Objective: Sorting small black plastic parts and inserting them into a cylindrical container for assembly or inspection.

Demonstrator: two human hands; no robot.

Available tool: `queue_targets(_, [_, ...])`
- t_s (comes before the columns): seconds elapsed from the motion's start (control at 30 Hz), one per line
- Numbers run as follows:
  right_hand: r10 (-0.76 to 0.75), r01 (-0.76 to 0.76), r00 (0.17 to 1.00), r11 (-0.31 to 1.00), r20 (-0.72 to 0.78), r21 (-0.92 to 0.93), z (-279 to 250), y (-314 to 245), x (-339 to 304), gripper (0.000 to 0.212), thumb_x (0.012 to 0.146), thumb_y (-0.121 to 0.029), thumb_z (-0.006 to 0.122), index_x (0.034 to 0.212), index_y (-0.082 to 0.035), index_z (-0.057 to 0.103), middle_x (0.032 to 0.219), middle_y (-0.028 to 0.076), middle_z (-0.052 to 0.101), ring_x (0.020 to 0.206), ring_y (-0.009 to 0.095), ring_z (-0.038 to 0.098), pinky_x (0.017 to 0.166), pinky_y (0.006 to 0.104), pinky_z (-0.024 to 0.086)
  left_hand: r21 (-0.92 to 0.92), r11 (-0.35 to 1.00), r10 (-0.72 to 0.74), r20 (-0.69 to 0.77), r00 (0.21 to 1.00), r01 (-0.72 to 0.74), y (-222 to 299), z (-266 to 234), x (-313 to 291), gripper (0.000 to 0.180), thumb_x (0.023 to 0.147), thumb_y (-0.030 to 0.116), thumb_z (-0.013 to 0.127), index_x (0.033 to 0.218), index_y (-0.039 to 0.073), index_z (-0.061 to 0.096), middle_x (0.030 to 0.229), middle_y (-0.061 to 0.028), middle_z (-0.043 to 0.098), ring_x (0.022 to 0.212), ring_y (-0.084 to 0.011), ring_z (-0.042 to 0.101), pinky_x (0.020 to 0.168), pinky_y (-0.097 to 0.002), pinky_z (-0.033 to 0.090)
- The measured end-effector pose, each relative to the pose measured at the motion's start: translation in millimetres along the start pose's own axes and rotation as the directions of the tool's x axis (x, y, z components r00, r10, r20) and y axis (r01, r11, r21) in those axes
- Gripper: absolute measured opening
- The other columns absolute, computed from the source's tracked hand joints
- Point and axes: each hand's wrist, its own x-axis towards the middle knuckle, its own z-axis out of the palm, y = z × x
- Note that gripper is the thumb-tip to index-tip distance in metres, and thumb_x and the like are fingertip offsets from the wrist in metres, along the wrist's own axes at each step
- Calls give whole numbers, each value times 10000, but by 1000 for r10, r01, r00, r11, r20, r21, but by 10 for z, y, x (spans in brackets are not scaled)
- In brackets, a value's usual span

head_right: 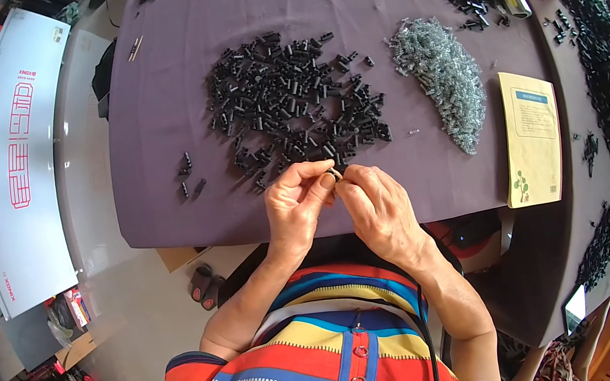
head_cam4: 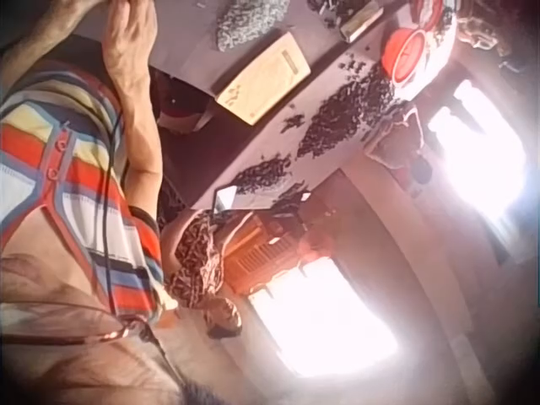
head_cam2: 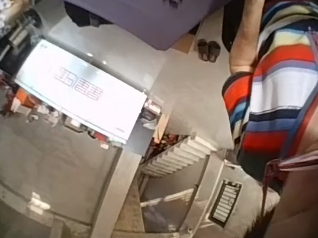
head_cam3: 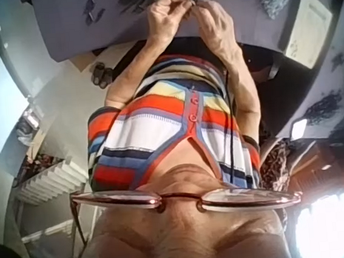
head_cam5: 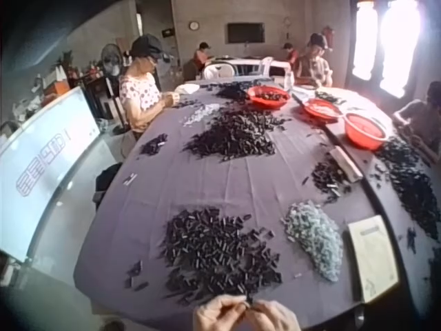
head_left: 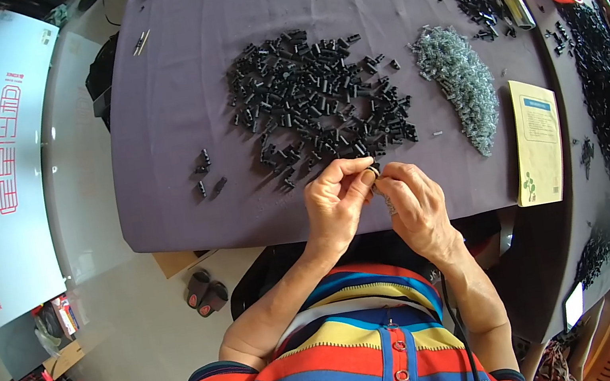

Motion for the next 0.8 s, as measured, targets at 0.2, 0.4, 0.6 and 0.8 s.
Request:
queue_targets(0.2, [36,-33,999,997,-37,63,79,30,23,346,616,95,619,946,5,564,958,146,564,810,310,601,678,373,519,-74,995,-61,53,997,64,14,-73,35,160,914,54,609,1068,11,624,833,-18,640,666,-72,562,612,-216,476])
queue_targets(0.4, [223,-195,968,957,-115,213,126,-40,27,365,638,124,623,966,-32,582,960,131,595,817,318,618,669,371,521,-349,927,-138,31,990,140,31,-52,24,138,907,43,612,1043,22,629,841,-23,635,701,-80,576,650,-222,490])
queue_targets(0.6, [307,-256,944,912,-121,320,135,-9,-3,351,650,113,641,959,-48,592,919,110,612,798,304,626,658,357,518,-319,936,-149,18,989,147,34,-84,40,148,891,46,636,1036,20,649,831,-29,648,670,-82,580,626,-221,493])
queue_targets(0.8, [232,-196,960,957,-159,215,106,-38,-2,377,624,113,644,960,-49,592,922,106,606,787,295,622,651,354,517,-335,933,-130,33,991,133,33,-69,38,156,898,15,611,1052,12,635,876,-55,658,697,-108,591,657,-240,491])
